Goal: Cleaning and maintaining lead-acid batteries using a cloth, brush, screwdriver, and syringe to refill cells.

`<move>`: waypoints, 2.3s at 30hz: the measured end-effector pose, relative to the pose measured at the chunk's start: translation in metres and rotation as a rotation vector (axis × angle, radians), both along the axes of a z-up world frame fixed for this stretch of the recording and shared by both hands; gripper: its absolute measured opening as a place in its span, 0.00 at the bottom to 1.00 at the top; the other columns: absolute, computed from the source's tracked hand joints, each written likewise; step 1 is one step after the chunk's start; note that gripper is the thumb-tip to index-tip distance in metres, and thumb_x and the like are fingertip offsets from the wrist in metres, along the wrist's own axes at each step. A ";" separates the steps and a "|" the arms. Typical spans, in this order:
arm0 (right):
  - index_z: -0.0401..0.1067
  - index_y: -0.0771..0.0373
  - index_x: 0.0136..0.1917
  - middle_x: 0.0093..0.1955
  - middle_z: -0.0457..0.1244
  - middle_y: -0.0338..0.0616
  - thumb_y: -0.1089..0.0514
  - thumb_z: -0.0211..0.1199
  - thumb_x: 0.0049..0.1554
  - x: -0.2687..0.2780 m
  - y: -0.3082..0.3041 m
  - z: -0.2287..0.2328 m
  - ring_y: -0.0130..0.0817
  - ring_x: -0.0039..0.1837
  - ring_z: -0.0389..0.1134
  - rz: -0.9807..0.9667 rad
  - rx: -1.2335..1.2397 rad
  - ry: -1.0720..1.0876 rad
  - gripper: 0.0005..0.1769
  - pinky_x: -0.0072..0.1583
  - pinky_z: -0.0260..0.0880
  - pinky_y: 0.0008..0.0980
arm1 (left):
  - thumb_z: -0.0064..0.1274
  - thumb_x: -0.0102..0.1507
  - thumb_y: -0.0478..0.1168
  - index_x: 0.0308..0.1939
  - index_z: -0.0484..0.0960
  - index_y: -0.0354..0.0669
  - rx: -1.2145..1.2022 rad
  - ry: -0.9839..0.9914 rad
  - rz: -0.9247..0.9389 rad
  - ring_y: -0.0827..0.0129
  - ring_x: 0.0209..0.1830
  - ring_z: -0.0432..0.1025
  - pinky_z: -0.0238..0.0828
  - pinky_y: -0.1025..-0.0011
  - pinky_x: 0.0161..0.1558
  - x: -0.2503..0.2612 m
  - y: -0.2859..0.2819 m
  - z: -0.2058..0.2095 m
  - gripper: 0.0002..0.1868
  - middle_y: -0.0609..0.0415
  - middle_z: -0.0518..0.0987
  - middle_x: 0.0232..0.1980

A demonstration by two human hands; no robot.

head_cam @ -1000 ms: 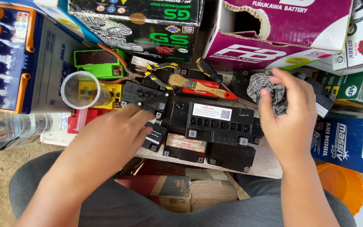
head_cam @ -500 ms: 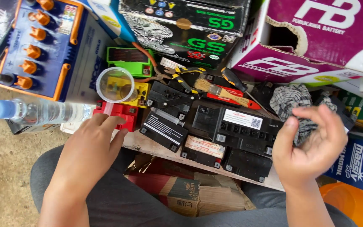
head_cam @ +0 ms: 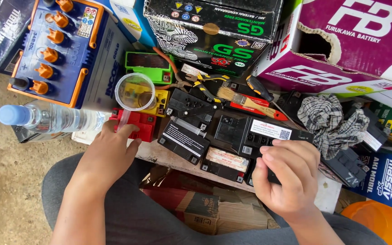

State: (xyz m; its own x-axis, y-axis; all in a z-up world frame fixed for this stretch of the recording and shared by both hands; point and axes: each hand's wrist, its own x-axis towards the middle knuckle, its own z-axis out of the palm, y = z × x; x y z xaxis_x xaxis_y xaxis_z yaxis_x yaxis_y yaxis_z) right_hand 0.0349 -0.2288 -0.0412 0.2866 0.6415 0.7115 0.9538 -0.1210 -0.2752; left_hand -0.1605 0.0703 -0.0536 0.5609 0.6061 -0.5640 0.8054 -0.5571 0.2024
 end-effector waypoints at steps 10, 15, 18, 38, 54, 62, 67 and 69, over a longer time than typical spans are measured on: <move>0.66 0.65 0.57 0.53 0.67 0.49 0.68 0.60 0.63 0.003 -0.001 0.005 0.50 0.55 0.71 -0.013 0.016 0.032 0.10 0.61 0.70 0.50 | 0.55 0.62 0.45 0.62 0.77 0.52 0.097 -0.084 -0.114 0.40 0.55 0.72 0.68 0.50 0.56 -0.021 0.007 -0.025 0.23 0.39 0.77 0.56; 0.62 0.63 0.58 0.51 0.67 0.50 0.69 0.58 0.63 0.006 -0.006 0.006 0.50 0.52 0.70 0.010 0.095 0.061 0.11 0.61 0.70 0.50 | 0.44 0.67 0.47 0.63 0.78 0.50 0.104 -0.053 -0.208 0.39 0.51 0.74 0.69 0.48 0.53 -0.020 -0.013 0.018 0.22 0.38 0.80 0.48; 0.59 0.62 0.60 0.49 0.66 0.50 0.68 0.56 0.64 0.008 -0.010 0.007 0.49 0.51 0.69 0.017 0.123 0.056 0.12 0.59 0.70 0.49 | 0.41 0.61 0.39 0.65 0.77 0.52 0.061 -0.034 -0.234 0.41 0.48 0.76 0.68 0.49 0.56 -0.022 -0.026 0.046 0.28 0.42 0.81 0.48; 0.64 0.67 0.68 0.68 0.63 0.57 0.43 0.49 0.67 -0.001 -0.013 0.049 0.54 0.74 0.66 0.198 0.062 0.576 0.28 0.78 0.69 0.53 | 0.55 0.67 0.39 0.56 0.77 0.43 -0.477 -0.984 -0.740 0.58 0.52 0.79 0.73 0.65 0.51 0.105 -0.104 0.126 0.14 0.48 0.81 0.54; 0.66 0.61 0.66 0.64 0.66 0.52 0.50 0.52 0.75 0.020 -0.002 0.080 0.50 0.73 0.70 0.228 0.530 1.135 0.14 0.88 0.70 0.61 | 0.47 0.74 0.41 0.67 0.71 0.42 -0.565 -1.144 -0.754 0.58 0.66 0.78 0.72 0.61 0.69 0.145 -0.096 0.127 0.18 0.50 0.80 0.67; 0.65 0.53 0.65 0.48 0.60 0.46 0.44 0.52 0.73 0.027 0.021 0.074 0.44 0.45 0.64 0.183 0.669 1.313 0.15 0.57 0.73 0.47 | 0.47 0.66 0.27 0.69 0.65 0.38 -0.526 -0.964 -0.756 0.52 0.67 0.71 0.66 0.61 0.67 0.148 -0.072 0.101 0.26 0.42 0.73 0.66; 0.67 0.51 0.66 0.46 0.59 0.42 0.41 0.52 0.72 0.028 0.025 0.068 0.36 0.42 0.58 0.195 0.733 1.353 0.17 0.47 0.64 0.37 | 0.56 0.60 0.38 0.81 0.42 0.49 -0.593 -0.525 -0.793 0.53 0.83 0.48 0.55 0.57 0.67 0.144 -0.068 0.081 0.51 0.49 0.49 0.85; 0.64 0.50 0.67 0.46 0.58 0.43 0.42 0.54 0.73 0.028 0.027 0.065 0.35 0.38 0.57 0.163 0.721 1.259 0.16 0.41 0.63 0.34 | 0.63 0.61 0.47 0.82 0.42 0.46 -0.461 -0.464 -0.852 0.48 0.80 0.49 0.50 0.57 0.70 0.142 -0.070 0.064 0.55 0.38 0.52 0.82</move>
State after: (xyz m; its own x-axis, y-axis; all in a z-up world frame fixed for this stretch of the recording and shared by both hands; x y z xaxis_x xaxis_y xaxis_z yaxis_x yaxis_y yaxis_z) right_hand 0.0633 -0.2021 0.0239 0.9106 0.3467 0.2249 0.0310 0.4853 -0.8738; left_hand -0.0183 0.0007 0.0106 0.9164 -0.3032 -0.2615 -0.0221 -0.6904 0.7231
